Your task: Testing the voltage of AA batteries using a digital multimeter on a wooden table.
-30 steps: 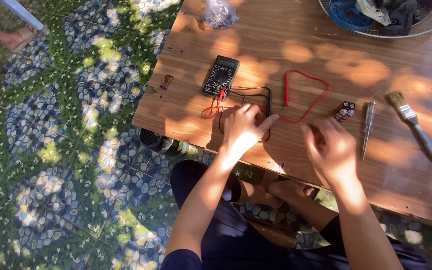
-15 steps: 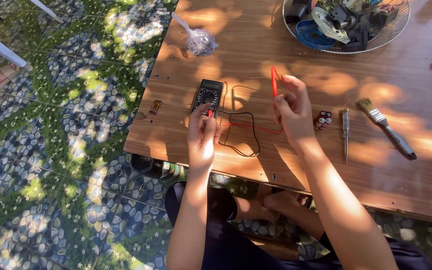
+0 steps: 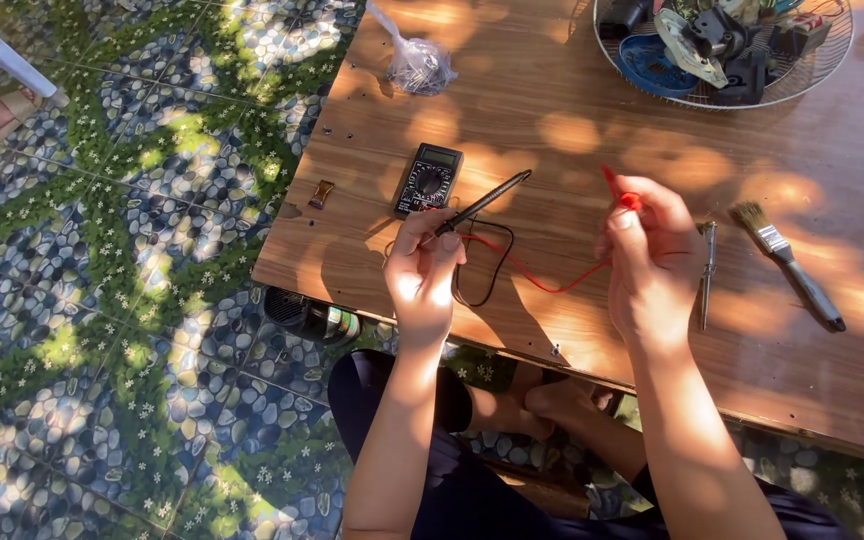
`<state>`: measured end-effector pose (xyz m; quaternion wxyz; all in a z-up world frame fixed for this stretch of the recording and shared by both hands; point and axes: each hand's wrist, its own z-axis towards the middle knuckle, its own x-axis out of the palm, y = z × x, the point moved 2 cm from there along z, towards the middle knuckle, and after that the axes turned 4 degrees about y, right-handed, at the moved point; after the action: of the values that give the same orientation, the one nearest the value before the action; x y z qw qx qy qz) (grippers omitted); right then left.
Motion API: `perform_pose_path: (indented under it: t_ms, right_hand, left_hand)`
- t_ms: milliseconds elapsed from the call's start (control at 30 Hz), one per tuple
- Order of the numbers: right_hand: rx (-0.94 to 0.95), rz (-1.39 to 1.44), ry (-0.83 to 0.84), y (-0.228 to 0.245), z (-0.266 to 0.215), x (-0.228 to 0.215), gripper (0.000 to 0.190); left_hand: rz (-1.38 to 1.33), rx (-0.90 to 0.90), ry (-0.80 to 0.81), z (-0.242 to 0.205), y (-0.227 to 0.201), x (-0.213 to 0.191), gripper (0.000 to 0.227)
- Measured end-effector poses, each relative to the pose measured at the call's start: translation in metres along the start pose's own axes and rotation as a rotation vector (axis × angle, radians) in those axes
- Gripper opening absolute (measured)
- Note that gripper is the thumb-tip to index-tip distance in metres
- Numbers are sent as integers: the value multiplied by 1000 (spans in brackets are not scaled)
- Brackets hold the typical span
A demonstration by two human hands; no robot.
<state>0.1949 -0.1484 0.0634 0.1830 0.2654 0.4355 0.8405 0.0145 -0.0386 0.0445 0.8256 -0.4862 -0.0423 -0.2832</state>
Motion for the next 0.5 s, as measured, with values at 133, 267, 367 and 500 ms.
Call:
perform_pose_path:
  t_ms: [133,267,367,500]
  right_hand:
    - [-260,-247,-112,3,2,-14,20]
    - [-92,38,-97,26,-8,8,22]
    - [-17,127,-61,38,-8,21,31]
    - [60,112,-12,54,-11,36,36]
  left_hand:
    - [84,100,37,7,-27,12,16]
    - [-73,-12,126,6,-42,27,16]
    - [-168,-32,148,4,-42,35,26]
    - [-64,-174,238,3,-59,43,44]
